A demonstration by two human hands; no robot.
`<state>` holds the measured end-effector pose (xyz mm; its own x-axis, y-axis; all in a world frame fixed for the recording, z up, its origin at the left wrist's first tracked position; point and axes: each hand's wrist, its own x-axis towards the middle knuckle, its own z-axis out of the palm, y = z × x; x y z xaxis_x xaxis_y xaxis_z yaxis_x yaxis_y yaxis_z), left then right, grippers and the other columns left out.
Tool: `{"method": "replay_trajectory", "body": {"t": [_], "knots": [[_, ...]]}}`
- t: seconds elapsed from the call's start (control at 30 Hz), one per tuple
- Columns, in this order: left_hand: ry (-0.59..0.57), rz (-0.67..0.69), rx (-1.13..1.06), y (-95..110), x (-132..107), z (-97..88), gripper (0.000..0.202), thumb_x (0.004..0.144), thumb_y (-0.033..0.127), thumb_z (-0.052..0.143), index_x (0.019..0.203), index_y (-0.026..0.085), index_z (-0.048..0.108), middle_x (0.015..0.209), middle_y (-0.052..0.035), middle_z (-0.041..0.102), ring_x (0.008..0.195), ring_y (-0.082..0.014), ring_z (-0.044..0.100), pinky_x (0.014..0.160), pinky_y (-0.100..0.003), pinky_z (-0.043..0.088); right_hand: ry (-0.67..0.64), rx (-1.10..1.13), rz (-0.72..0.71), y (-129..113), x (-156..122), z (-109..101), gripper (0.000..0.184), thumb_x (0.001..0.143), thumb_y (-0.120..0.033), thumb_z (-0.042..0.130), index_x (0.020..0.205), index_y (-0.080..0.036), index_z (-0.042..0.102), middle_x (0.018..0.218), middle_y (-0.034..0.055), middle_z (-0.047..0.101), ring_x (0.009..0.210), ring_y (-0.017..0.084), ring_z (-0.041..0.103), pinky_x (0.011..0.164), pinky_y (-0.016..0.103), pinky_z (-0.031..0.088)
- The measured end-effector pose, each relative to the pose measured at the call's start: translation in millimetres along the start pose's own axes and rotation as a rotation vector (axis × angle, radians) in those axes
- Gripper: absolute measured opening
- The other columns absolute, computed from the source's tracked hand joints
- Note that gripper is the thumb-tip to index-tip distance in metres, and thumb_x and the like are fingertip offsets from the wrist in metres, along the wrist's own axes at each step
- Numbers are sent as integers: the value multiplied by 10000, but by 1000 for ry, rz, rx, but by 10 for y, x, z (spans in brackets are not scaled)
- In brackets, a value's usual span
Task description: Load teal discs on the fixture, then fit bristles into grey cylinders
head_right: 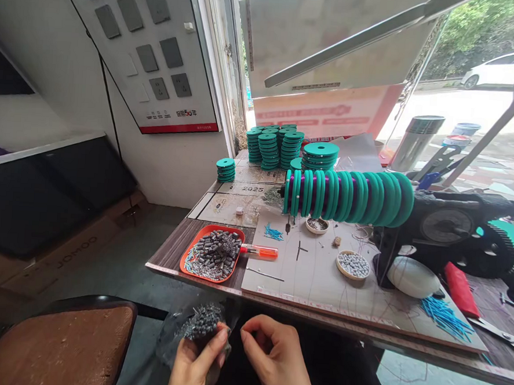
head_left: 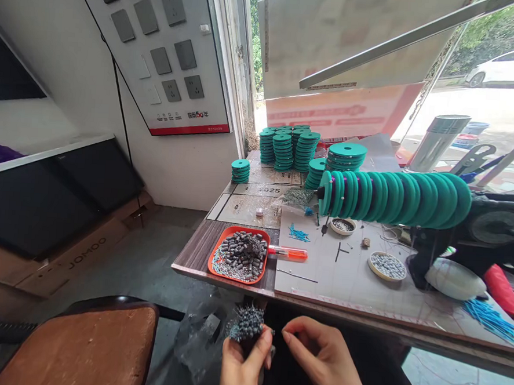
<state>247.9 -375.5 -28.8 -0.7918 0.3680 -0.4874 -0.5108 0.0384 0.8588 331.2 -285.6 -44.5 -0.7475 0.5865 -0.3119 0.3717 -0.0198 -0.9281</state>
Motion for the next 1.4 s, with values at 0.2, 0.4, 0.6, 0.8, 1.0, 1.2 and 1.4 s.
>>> {"method": "replay_trajectory", "body": {"t": [0.2,0.4,0.6,0.8,1.0,1.2,1.4], "knots": [[-3,1,-17,35,-49,36,547,368,415,805,745,111,550,541,54,565,456,13,460,493,-84,396,-3,-35,0,-38,14,18,691,668,-684,398,814,-40,602,605,17,403,549,-73,259,509,17,194],[9,-13,-23,23,-30,31,566,352,407,810,759,116,544,556,51,576,476,7,473,492,-87,401,-10,-55,-6,-8,4,13,663,687,-664,395,818,-50,607,592,9,383,539,-78,246,504,16,180],[-31,-15,26,16,-17,4,556,380,441,795,749,109,545,524,68,540,450,21,451,499,-80,388,-33,-49,-41,33,3,15,636,725,-640,399,843,-50,606,607,14,419,545,-80,249,506,8,185],[-25,-16,22,11,-13,-3,575,361,457,804,743,108,555,531,53,548,450,11,453,490,-90,378,-28,-36,-65,15,-7,10,619,731,-624,412,831,-45,606,605,16,423,545,-81,255,511,6,189],[-24,15,15,36,-38,15,501,401,438,794,704,106,574,491,47,524,451,5,451,497,-93,379,-3,-36,-31,-31,-7,16,620,709,-627,424,810,-43,607,599,13,410,540,-80,245,505,11,181],[-29,-12,27,24,-13,7,528,379,434,801,716,105,562,531,46,552,462,7,461,500,-91,387,-13,-19,-36,-41,1,18,636,695,-638,430,819,-40,607,609,17,427,544,-78,254,508,13,188],[-38,1,45,15,-2,-2,560,363,476,797,710,108,558,514,58,532,447,15,443,490,-86,376,-2,-21,-32,-29,-3,20,639,690,-646,436,816,-44,609,582,10,392,534,-78,244,502,17,178]]}}
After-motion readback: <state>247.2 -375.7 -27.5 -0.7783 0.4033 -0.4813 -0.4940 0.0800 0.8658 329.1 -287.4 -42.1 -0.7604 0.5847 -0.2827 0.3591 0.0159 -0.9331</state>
